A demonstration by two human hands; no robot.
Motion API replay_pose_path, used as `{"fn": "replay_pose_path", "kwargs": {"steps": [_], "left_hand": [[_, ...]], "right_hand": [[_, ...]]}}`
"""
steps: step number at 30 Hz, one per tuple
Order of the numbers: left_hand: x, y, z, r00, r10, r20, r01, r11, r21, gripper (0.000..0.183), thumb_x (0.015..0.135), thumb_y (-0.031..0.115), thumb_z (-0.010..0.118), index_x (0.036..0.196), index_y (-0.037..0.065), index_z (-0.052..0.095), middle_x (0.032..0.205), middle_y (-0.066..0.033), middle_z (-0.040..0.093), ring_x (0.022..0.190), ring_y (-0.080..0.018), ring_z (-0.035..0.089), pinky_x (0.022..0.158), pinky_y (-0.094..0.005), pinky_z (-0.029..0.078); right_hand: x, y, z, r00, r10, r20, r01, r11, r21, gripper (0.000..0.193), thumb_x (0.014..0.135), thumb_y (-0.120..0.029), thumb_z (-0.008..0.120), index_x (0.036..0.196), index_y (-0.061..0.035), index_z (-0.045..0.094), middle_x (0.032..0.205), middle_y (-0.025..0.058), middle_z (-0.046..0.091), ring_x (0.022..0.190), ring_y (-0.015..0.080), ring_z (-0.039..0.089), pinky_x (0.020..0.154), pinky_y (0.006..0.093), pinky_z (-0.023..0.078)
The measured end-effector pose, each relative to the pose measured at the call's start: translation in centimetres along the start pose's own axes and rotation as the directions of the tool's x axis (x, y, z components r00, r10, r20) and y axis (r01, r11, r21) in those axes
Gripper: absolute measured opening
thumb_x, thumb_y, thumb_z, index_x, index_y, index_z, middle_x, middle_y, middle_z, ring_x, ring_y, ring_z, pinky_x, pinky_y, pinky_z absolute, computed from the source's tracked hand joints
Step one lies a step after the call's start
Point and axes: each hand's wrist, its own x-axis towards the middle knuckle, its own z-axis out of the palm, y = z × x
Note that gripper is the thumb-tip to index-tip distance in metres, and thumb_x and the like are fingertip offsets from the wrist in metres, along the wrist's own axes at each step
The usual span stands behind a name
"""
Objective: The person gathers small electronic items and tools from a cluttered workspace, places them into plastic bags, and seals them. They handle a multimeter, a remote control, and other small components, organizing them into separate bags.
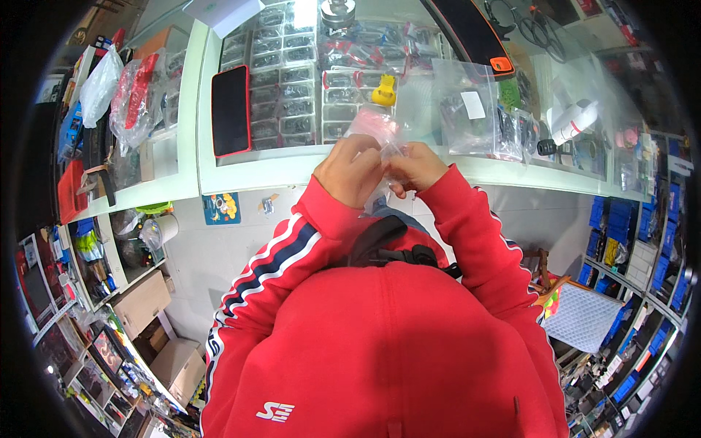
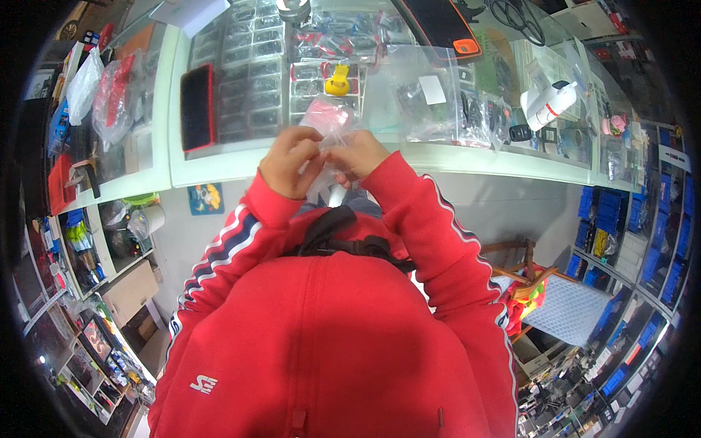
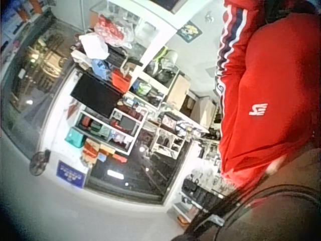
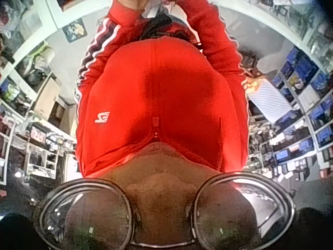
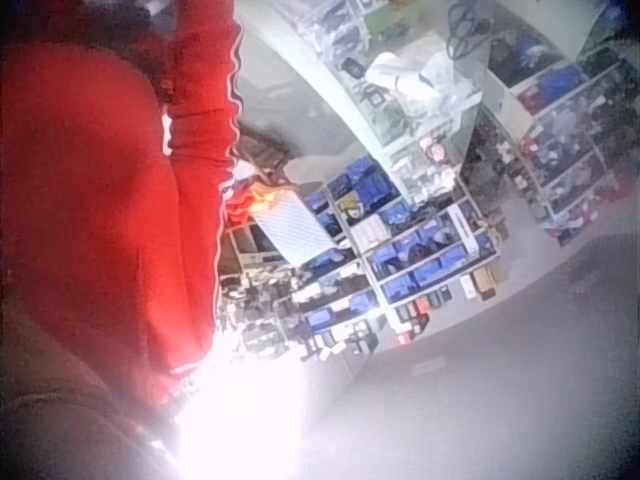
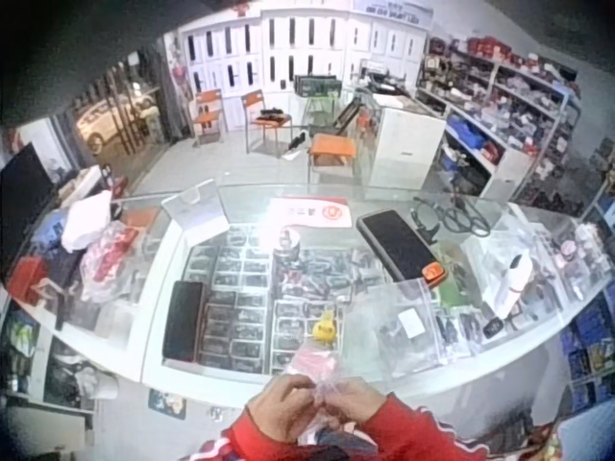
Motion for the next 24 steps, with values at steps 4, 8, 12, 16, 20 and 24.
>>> {"fn": "replay_pose_path", "kwargs": {"steps": [4, 8, 12, 16, 20, 24], "left_hand": [[-0.1, 0.0, 0.0, 0.995, -0.065, -0.069, 0.067, 0.998, 0.017, 0.014, 0.064, 0.004, 0.060, 0.069, 0.004, 0.047, 0.080, -0.0074, 0.050, 0.073, -0.0252, 0.050, 0.059, -0.0311, 0.042], [-0.2, 0.4, 0.4, 0.998, -0.060, -0.036, 0.061, 0.998, 0.013, 0.014, 0.064, 0.004, 0.060, 0.069, 0.003, 0.047, 0.080, -0.0079, 0.050, 0.072, -0.0254, 0.050, 0.058, -0.0310, 0.042], [-0.3, 1.1, 0.9, 0.996, -0.085, 0.005, 0.085, 0.996, -0.017, 0.014, 0.064, 0.004, 0.060, 0.069, 0.003, 0.048, 0.080, -0.0090, 0.050, 0.071, -0.0254, 0.050, 0.058, -0.0309, 0.042], [-0.2, 0.8, 0.9, 0.991, -0.133, -0.031, 0.130, 0.989, -0.070, 0.012, 0.065, 0.004, 0.059, 0.070, 0.003, 0.048, 0.081, -0.0096, 0.050, 0.072, -0.0251, 0.051, 0.058, -0.0304, 0.042], [-0.1, 0.8, 0.9, 1.000, -0.008, 0.013, 0.009, 0.995, -0.096, 0.010, 0.067, -0.002, 0.056, 0.071, 0.000, 0.048, 0.083, -0.0128, 0.051, 0.071, -0.0248, 0.051, 0.062, -0.0283, 0.042], [0.4, 0.9, 0.5, 1.000, -0.020, -0.018, 0.019, 0.998, -0.068, 0.008, 0.068, 0.001, 0.056, 0.070, 0.001, 0.048, 0.080, -0.0116, 0.051, 0.069, -0.0267, 0.051, 0.061, -0.0288, 0.042]], "right_hand": [[-1.0, 0.5, 0.5, 0.931, -0.056, -0.360, 0.126, 0.977, 0.173, 0.022, 0.076, -0.018, 0.053, 0.085, 0.0020, 0.051, 0.063, 0.0038, 0.048, 0.046, 0.0125, 0.047, 0.038, 0.0233, 0.038], [-1.3, 1.6, 1.1, 0.845, -0.218, -0.488, 0.221, 0.974, -0.052, 0.020, 0.074, -0.013, 0.056, 0.086, 0.0025, 0.054, 0.057, 0.0018, 0.047, 0.040, 0.0076, 0.043, 0.033, 0.0201, 0.032], [0.2, 1.1, 1.0, 0.856, -0.314, -0.410, 0.227, 0.942, -0.247, 0.020, 0.071, -0.008, 0.056, 0.087, 0.0042, 0.054, 0.055, 0.0042, 0.052, 0.038, 0.0070, 0.044, 0.034, 0.0211, 0.032], [-1.0, 2.2, 1.2, 0.883, -0.272, -0.382, 0.403, 0.858, 0.319, 0.020, 0.073, -0.004, 0.054, 0.093, 0.0008, 0.052, 0.076, 0.0058, 0.057, 0.067, 0.0106, 0.056, 0.051, 0.0205, 0.045], [-0.9, 3.2, 1.5, 0.920, -0.122, -0.373, 0.282, 0.867, 0.412, 0.022, 0.075, -0.005, 0.053, 0.094, 0.0037, 0.050, 0.087, 0.0079, 0.055, 0.077, 0.0143, 0.056, 0.063, 0.0242, 0.049], [-1.0, 2.2, 1.5, 0.932, -0.185, -0.311, 0.306, 0.861, 0.407, 0.028, 0.077, -0.008, 0.050, 0.102, 0.0053, 0.047, 0.093, 0.0098, 0.054, 0.081, 0.0174, 0.056, 0.064, 0.0250, 0.049]]}}
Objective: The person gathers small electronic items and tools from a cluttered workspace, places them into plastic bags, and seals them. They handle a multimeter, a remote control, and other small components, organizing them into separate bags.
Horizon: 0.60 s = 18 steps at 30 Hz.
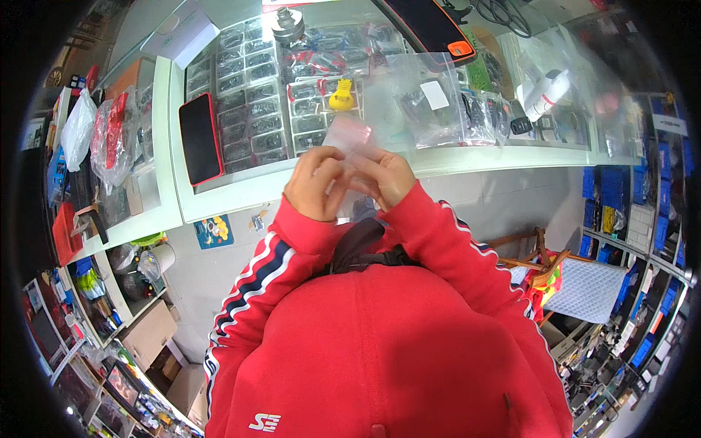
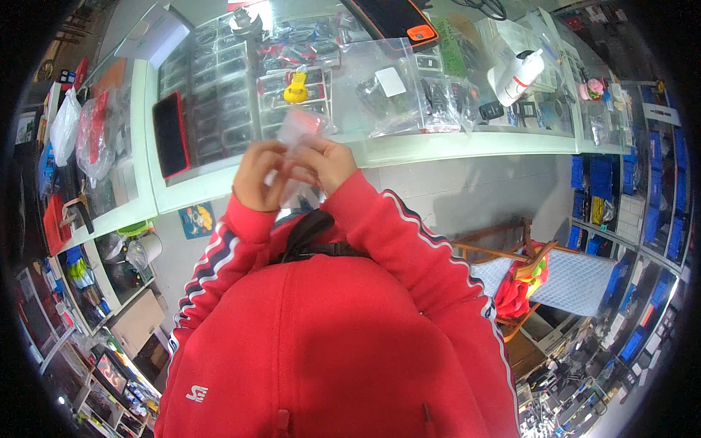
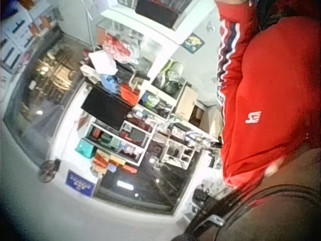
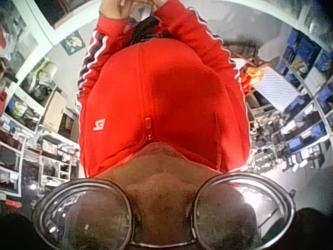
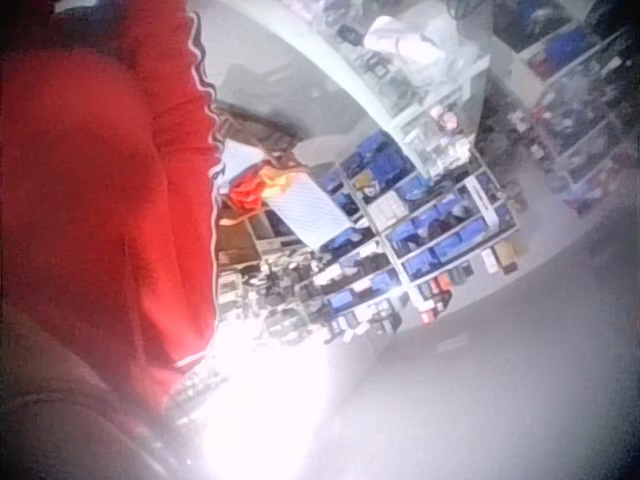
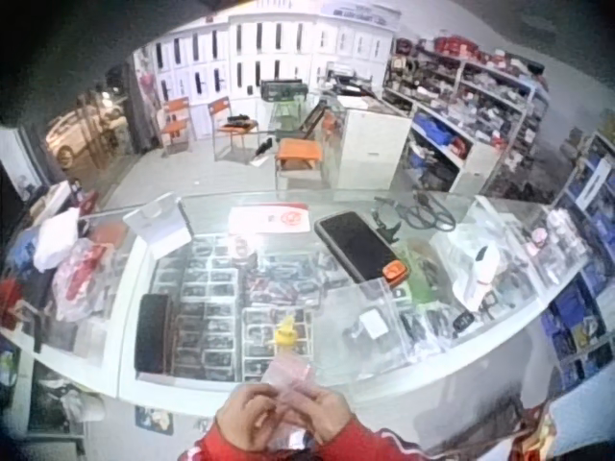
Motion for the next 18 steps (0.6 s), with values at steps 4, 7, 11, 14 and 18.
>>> {"fn": "replay_pose_path", "kwargs": {"steps": [4, 7, 11, 14, 18], "left_hand": [[0.4, -1.0, -1.5, 0.963, -0.268, -0.026, 0.252, 0.931, -0.262, 0.009, 0.073, 0.002, 0.054, 0.069, -0.001, 0.046, 0.079, -0.0116, 0.053, 0.069, -0.0184, 0.051, 0.064, -0.0252, 0.040], [0.6, -2.1, -2.1, 0.904, -0.426, 0.032, 0.393, 0.799, -0.456, 0.012, 0.076, 0.007, 0.054, 0.070, -0.001, 0.046, 0.079, -0.0070, 0.054, 0.070, -0.0094, 0.047, 0.066, -0.0228, 0.040], [0.6, -2.5, -2.4, 0.906, -0.406, 0.115, 0.409, 0.779, -0.476, 0.011, 0.075, 0.007, 0.055, 0.073, 0.000, 0.047, 0.081, -0.0077, 0.053, 0.073, -0.0124, 0.049, 0.069, -0.0242, 0.040], [0.1, -1.2, -2.3, 0.956, -0.260, 0.135, 0.288, 0.921, -0.262, 0.015, 0.070, 0.008, 0.058, 0.079, 0.001, 0.048, 0.087, -0.0103, 0.052, 0.078, -0.0197, 0.051, 0.072, -0.0273, 0.041], [-1.3, 1.0, -2.5, 0.985, -0.072, 0.154, 0.054, 0.992, 0.116, 0.036, 0.060, 0.002, 0.063, 0.092, 0.001, 0.046, 0.097, -0.0165, 0.049, 0.089, -0.0319, 0.048, 0.074, -0.0334, 0.041]], "right_hand": [[-3.8, -2.9, -1.3, 0.976, -0.159, 0.150, 0.210, 0.877, -0.432, 0.035, 0.081, -0.010, 0.045, 0.112, 0.0042, 0.040, 0.101, 0.0140, 0.052, 0.073, 0.0188, 0.059, 0.061, 0.0253, 0.049], [-3.4, -3.2, -1.8, 0.959, -0.280, -0.038, 0.204, 0.778, -0.594, 0.030, 0.079, -0.014, 0.048, 0.103, 0.0040, 0.046, 0.090, 0.0108, 0.055, 0.063, 0.0158, 0.058, 0.054, 0.0248, 0.049], [0.1, -1.1, -0.8, 0.997, -0.018, -0.069, -0.014, 0.896, -0.444, 0.027, 0.077, -0.021, 0.052, 0.090, 0.0026, 0.052, 0.076, 0.0080, 0.056, 0.059, 0.0139, 0.057, 0.047, 0.0236, 0.048], [1.2, 0.4, 0.4, 1.000, 0.004, 0.000, -0.004, 0.932, -0.361, 0.025, 0.079, -0.022, 0.049, 0.088, 0.0016, 0.051, 0.074, 0.0075, 0.055, 0.061, 0.0152, 0.057, 0.049, 0.0258, 0.049], [0.7, 0.3, 1.3, 1.000, -0.011, 0.021, 0.016, 0.972, -0.234, 0.029, 0.079, -0.026, 0.049, 0.084, 0.0028, 0.052, 0.078, 0.0087, 0.056, 0.063, 0.0149, 0.057, 0.051, 0.0245, 0.048]]}}
